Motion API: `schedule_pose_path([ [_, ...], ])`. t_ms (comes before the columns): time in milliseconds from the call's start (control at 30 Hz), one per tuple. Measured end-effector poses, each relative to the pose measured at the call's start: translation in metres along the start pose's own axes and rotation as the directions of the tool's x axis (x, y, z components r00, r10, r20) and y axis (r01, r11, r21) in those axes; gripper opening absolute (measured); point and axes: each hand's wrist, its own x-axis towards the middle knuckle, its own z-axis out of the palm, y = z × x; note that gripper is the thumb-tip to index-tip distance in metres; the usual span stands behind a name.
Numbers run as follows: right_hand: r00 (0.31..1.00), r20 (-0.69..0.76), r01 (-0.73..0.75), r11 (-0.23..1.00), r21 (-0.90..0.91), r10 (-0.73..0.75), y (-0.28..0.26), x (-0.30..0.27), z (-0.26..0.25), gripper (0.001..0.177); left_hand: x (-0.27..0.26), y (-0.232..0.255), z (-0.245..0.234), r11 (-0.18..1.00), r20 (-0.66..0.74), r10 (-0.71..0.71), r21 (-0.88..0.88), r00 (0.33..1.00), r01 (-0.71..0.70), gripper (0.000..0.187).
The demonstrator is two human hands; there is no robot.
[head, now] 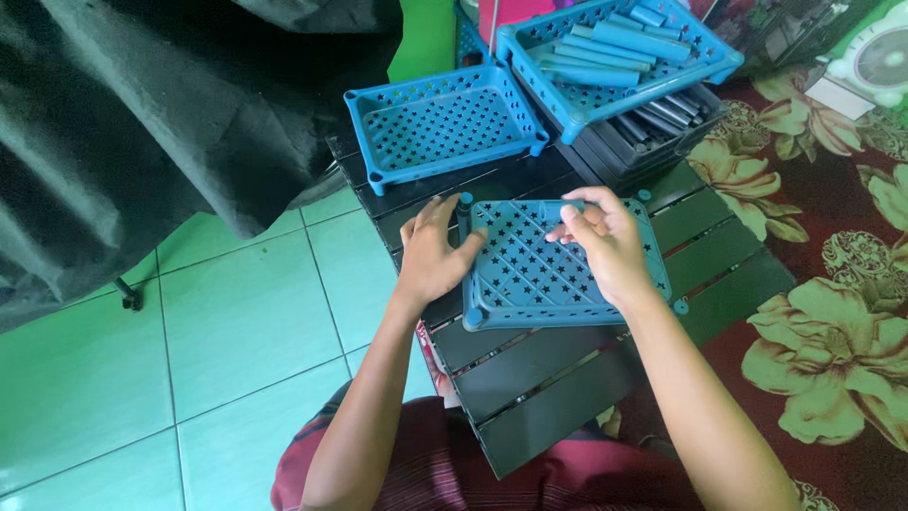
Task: The person assembles plastic crates by inserting cylindrical rods into the corner holes of perforated trays. They handle black and blue trays and rods, stacking the black components and then assembling the blue ones by inserting rods into each corner.
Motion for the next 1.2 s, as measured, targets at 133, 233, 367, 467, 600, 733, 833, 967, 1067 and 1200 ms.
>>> schedule_pose_path([
  [133, 0.998, 0.001, -0.062, 0.968, 0.244, 0.064, -0.006, -0.005, 0.011, 0.025, -0.002, -0.01, -0.009, 0.849, 0.001, 0.004, -0.529, 1.0, -0.003, 0.039],
  [233, 1.0, 0.0, -0.021, 0.924, 0.382, 0.023, -0.005, -0.01, 0.02, 0.026, 0.002, -0.012, -0.004, 0.682, -0.12, -0.097, -0.731, 0.988, -0.022, 0.029],
  [367, 0.999, -0.035, 0.05, 0.951, 0.304, -0.042, 0.002, -0.012, 0.03, 0.025, -0.003, -0.014, -0.008, 0.844, -0.196, -0.144, -0.536, 0.97, 0.017, 0.036],
  [467, 0.994, -0.093, 0.079, 0.943, 0.322, -0.052, 0.005, -0.011, 0.03, 0.023, -0.009, -0.013, -0.011, 0.997, -0.254, -0.061, -0.066, 0.965, 0.046, 0.04],
  [600, 0.98, -0.193, 0.122, 0.929, 0.35, -0.055, 0.007, -0.008, 0.029, 0.019, -0.016, -0.014, -0.012, 0.98, -0.235, 0.055, 0.198, 0.97, -0.007, 0.041],
  [733, 0.979, -0.199, 0.121, 0.908, 0.402, -0.042, 0.007, -0.009, 0.029, 0.019, -0.018, -0.009, -0.009, 0.998, -0.319, -0.012, 0.051, 0.948, 0.03, 0.037],
  [833, 0.981, -0.188, 0.128, 0.899, 0.419, -0.052, 0.006, -0.009, 0.032, 0.021, -0.02, 0.001, -0.009, 0.976, -0.28, -0.202, 0.022, 0.938, 0.217, 0.039],
  [967, 0.978, -0.205, 0.11, 0.908, 0.404, -0.027, 0.004, -0.01, 0.031, 0.032, -0.021, 0.012, -0.012, 0.99, -0.381, -0.121, 0.026, 0.917, 0.142, 0.037],
  [1067, 0.978, -0.207, 0.112, 0.898, 0.425, -0.024, 0.003, -0.011, 0.032, 0.037, -0.023, 0.014, -0.015, 0.963, -0.332, -0.266, -0.131, 0.905, 0.235, 0.04],
  [1200, 0.974, -0.224, 0.141, 0.846, 0.514, -0.026, -0.004, -0.015, 0.035, 0.041, -0.02, 0.012, -0.019, 0.879, -0.343, -0.353, -0.441, 0.871, 0.183, 0.044],
])
